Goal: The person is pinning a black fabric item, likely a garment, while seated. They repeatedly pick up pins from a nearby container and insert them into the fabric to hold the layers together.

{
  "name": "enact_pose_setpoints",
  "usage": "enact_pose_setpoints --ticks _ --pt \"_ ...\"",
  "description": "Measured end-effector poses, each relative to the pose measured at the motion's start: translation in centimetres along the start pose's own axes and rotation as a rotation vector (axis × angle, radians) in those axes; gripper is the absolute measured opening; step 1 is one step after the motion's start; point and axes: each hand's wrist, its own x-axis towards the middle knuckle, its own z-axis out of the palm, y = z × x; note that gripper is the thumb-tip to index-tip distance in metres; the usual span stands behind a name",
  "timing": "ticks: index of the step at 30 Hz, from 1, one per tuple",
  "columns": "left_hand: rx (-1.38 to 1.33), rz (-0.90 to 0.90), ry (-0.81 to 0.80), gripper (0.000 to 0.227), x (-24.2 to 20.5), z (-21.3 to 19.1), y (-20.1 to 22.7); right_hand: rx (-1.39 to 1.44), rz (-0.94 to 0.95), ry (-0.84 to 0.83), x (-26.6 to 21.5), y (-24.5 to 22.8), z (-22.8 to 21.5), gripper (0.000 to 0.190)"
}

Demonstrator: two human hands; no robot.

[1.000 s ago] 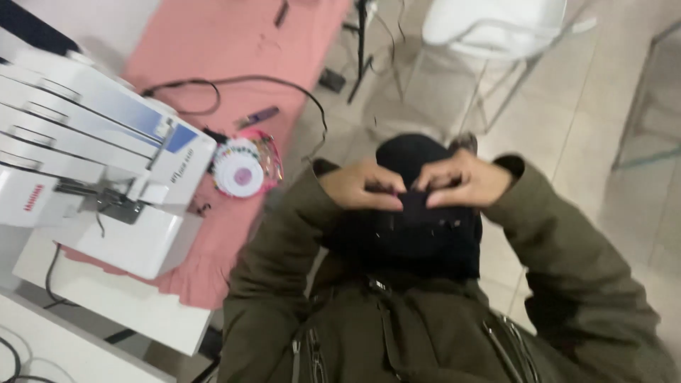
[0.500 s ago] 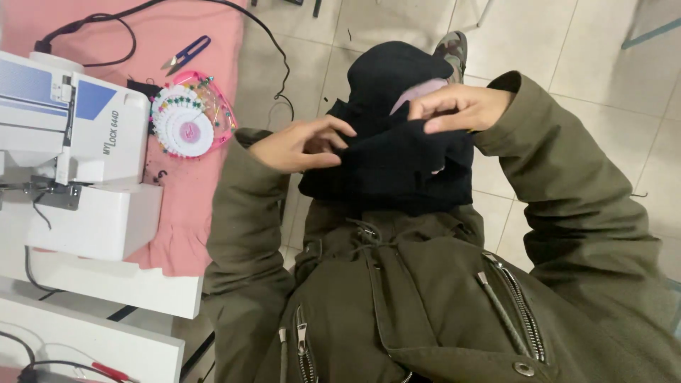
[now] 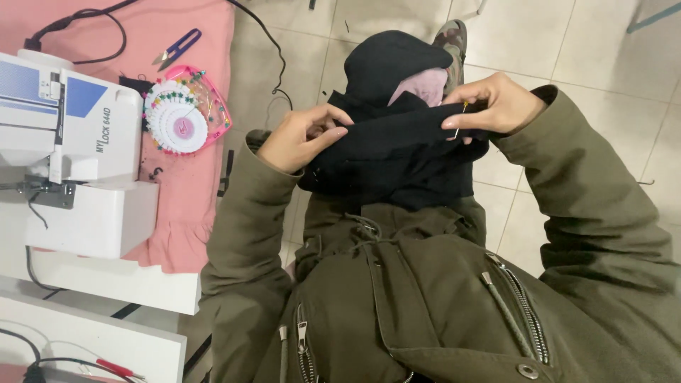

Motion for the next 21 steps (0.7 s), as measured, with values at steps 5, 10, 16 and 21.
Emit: enact_pose_setpoints --ticks 5,10,16,21 --pt "0.501 0.169 0.154 0.033 -0.9 1.2 3.3 -0.091 -0.13 0.175 -0.4 0.9 -0.2 0.023" --pt "0.473 0.236 0.191 0.021 -2.6 1.9 0.3 0.028 -0.036 0.174 -0.3 3.5 0.5 0.015" --pt "0.235 -0.251 0.2 0.018 -4.8 4.1 -5.3 0.078 0.012 0.16 1.1 8.5 3.0 0.016" --pt "0.393 -0.054 0.268 0.018 -5.7 4.1 -10.4 -0.037 -0.058 0.233 2.8 11.1 3.5 0.016"
